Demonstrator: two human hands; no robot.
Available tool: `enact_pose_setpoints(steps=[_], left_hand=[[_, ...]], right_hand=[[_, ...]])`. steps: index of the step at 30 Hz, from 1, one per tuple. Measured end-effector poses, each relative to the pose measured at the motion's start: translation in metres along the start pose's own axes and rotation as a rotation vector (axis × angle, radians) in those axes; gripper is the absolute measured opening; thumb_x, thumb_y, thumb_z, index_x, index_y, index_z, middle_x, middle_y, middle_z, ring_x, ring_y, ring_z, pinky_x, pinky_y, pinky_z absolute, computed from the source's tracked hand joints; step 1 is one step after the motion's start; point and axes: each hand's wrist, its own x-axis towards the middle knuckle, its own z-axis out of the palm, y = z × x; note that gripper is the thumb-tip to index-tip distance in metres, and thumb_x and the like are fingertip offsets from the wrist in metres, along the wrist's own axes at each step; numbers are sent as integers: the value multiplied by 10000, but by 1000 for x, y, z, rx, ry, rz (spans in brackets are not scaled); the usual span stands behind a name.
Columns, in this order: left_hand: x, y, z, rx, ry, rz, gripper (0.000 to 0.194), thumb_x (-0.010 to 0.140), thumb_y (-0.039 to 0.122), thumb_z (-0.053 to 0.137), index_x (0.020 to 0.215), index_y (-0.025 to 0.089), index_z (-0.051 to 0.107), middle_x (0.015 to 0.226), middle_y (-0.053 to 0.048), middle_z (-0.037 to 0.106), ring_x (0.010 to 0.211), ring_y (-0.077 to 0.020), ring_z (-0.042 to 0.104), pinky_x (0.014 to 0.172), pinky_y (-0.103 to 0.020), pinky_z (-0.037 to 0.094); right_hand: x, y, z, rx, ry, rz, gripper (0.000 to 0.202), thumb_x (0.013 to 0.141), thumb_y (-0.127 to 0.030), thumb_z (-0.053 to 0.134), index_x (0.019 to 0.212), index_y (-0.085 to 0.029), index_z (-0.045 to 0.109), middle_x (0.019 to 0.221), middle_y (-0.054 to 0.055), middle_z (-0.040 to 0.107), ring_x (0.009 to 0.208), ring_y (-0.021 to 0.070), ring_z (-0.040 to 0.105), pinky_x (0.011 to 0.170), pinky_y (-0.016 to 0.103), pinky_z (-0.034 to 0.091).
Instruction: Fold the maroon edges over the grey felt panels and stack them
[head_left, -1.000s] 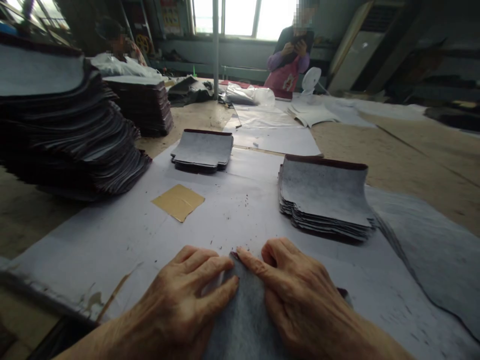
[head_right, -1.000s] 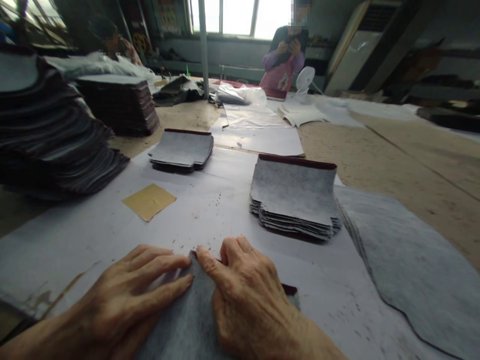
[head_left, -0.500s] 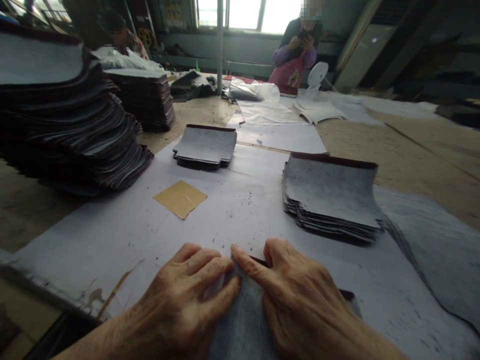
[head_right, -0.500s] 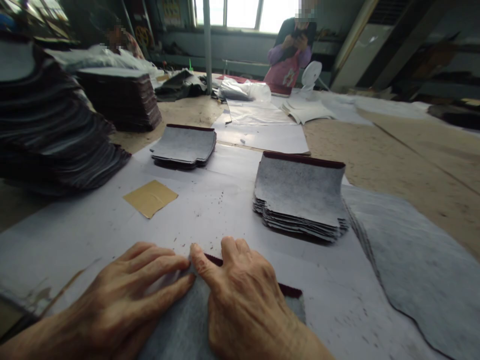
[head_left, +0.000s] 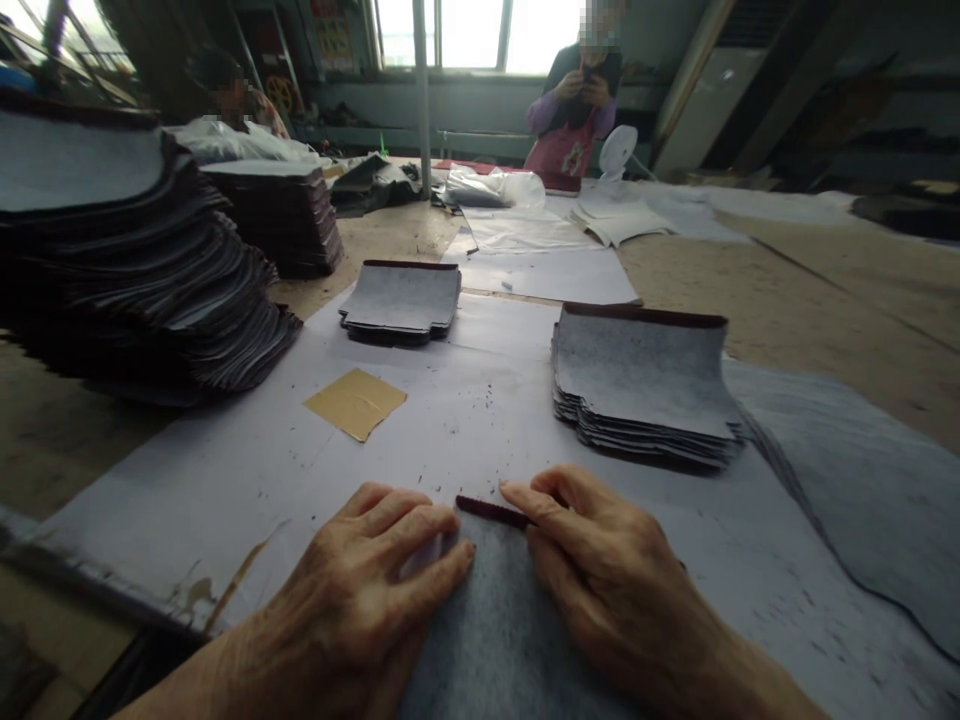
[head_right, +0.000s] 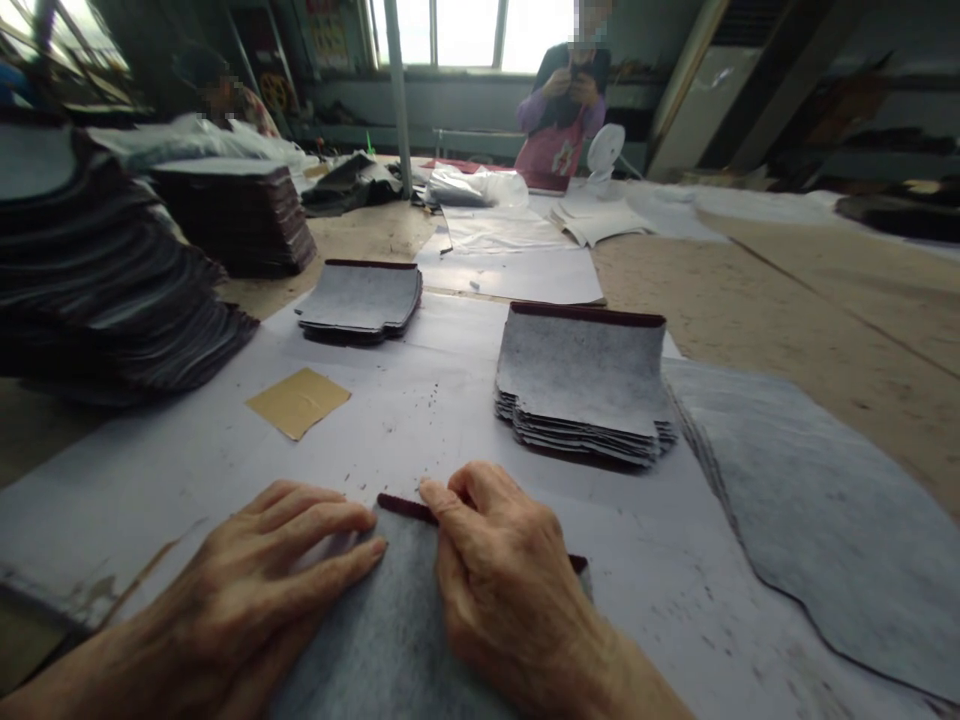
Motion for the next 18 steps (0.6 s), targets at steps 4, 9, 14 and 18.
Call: enact_pose_setpoints(steps=[4, 9, 14, 18], left_hand=[[0, 1, 3, -17, 39, 7, 321, 779, 64, 434, 1055, 115, 588, 1024, -119, 566, 929, -219, 503, 772, -396, 448], [-3, 2, 2, -9, -8, -1, 357, 770, 56, 429, 1092, 119, 569, 1065, -124, 543, 960, -233, 495, 787, -406, 443], [-3, 2, 0, 5, -53, -8, 396, 759, 24, 418, 1109, 139, 564, 1082, -116, 532, 976, -228, 487, 786, -403, 451], [-3, 5, -2, 63, -9, 25, 347, 788, 21, 434, 1084, 133, 576, 1083, -114, 533, 988, -200, 496, 790, -339, 468]], right_hand=[[-4, -5, 7, -167, -85, -122, 392, 813, -59, 391, 1162, -148, 546, 869, 86, 508, 777, 177, 478, 636, 314, 466], [-6, -6, 8, -193, -121, -145, 361, 830, -73, 383, 1139, -151, 554, 899, 98, 504, 774, 171, 458, 646, 310, 460], [-5, -3, 2, -102, 33, -10, 211, 821, -108, 429, 941, -131, 601, 841, 74, 531, 797, 175, 470, 678, 316, 436], [-3, -8, -3, -216, -80, 137, 35, 772, -146, 548, 787, -136, 577, 837, 65, 540, 798, 182, 470, 708, 333, 400]])
